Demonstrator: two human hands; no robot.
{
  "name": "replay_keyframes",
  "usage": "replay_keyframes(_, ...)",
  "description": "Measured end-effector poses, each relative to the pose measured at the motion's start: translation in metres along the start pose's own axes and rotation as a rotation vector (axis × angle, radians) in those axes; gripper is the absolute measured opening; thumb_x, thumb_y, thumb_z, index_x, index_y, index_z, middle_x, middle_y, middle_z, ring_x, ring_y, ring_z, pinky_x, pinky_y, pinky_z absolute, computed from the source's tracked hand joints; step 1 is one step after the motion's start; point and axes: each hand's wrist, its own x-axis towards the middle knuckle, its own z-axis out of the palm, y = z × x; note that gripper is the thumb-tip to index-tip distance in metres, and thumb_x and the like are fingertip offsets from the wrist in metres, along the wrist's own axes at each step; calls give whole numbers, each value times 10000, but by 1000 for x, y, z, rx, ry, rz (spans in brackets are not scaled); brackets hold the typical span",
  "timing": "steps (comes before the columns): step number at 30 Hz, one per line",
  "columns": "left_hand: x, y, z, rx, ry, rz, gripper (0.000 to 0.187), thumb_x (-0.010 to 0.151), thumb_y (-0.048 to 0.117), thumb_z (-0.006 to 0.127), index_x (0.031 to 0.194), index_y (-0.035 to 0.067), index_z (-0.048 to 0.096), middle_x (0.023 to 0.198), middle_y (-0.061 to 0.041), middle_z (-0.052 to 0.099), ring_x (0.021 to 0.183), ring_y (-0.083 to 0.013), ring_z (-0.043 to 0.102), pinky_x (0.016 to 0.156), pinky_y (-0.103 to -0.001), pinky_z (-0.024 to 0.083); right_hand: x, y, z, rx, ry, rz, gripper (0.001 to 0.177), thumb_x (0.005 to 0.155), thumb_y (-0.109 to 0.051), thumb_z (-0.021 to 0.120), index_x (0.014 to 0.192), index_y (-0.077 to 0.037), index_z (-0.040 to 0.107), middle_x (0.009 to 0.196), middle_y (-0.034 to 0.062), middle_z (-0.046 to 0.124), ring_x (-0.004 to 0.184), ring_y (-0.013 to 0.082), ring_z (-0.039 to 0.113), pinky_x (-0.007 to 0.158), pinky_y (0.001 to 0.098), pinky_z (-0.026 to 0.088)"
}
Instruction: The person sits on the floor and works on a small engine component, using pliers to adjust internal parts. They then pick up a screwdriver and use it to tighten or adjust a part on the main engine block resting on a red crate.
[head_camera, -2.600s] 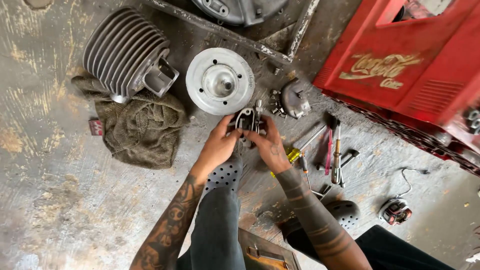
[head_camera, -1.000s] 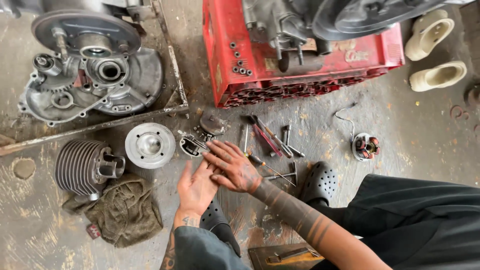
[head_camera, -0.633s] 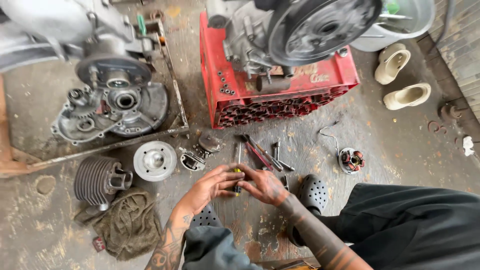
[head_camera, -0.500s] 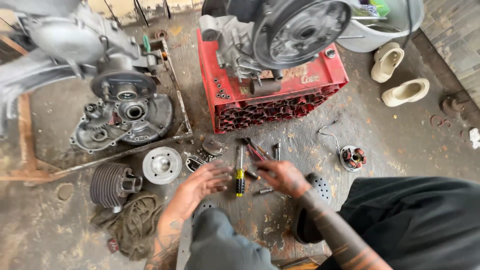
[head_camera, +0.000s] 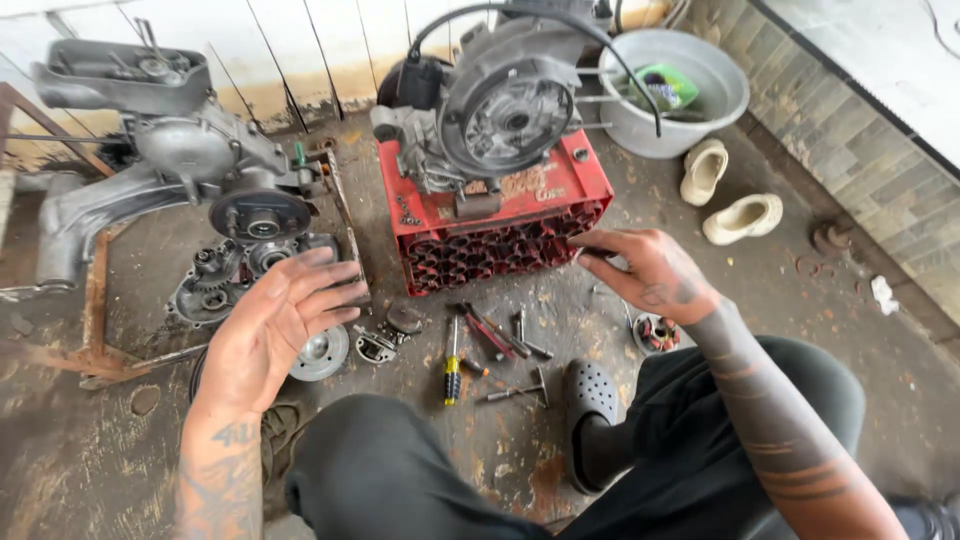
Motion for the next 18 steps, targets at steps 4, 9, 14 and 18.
replay_keyframes(4,12,29,34,51,11,43,608,947,420,413,1415,47,519,1376,-273,625,1221,-408,658,1043,-555,518,8,12,-21,59,39,-21,237,953,-179,711,1170,-98,761,854,151,769,788,326,758,729,443,582)
replay_keyframes(9,35,49,75,350,-81,37,637,1018,409,421,1450,-59,425,1393,-319,553,1293,-489,571,1062,-607,456,15,30,10,100,79,139,253,976,-183,710,1215,-108,742,873,132,765,808,277,757,723,406,592)
replay_keyframes(14,44,51,125,1000,-91,-145,628,920,404,552,1453,74,509,1420,-127,595,1285,-293,610,1014,-492,491,33,-4,17,129,-113,-19,280,928,-134,694,1183,-24,726,903,174,773,694,317,727,660,413,571)
replay_keyframes(18,56,8,116,1213,-197,-100,559,937,372,544,1430,108,524,1433,-76,607,1220,-282,624,932,-439,497,33,23,29,18,-195,-79,354,901,-140,699,1225,-1,672,1035,132,768,779,305,727,670,394,544)
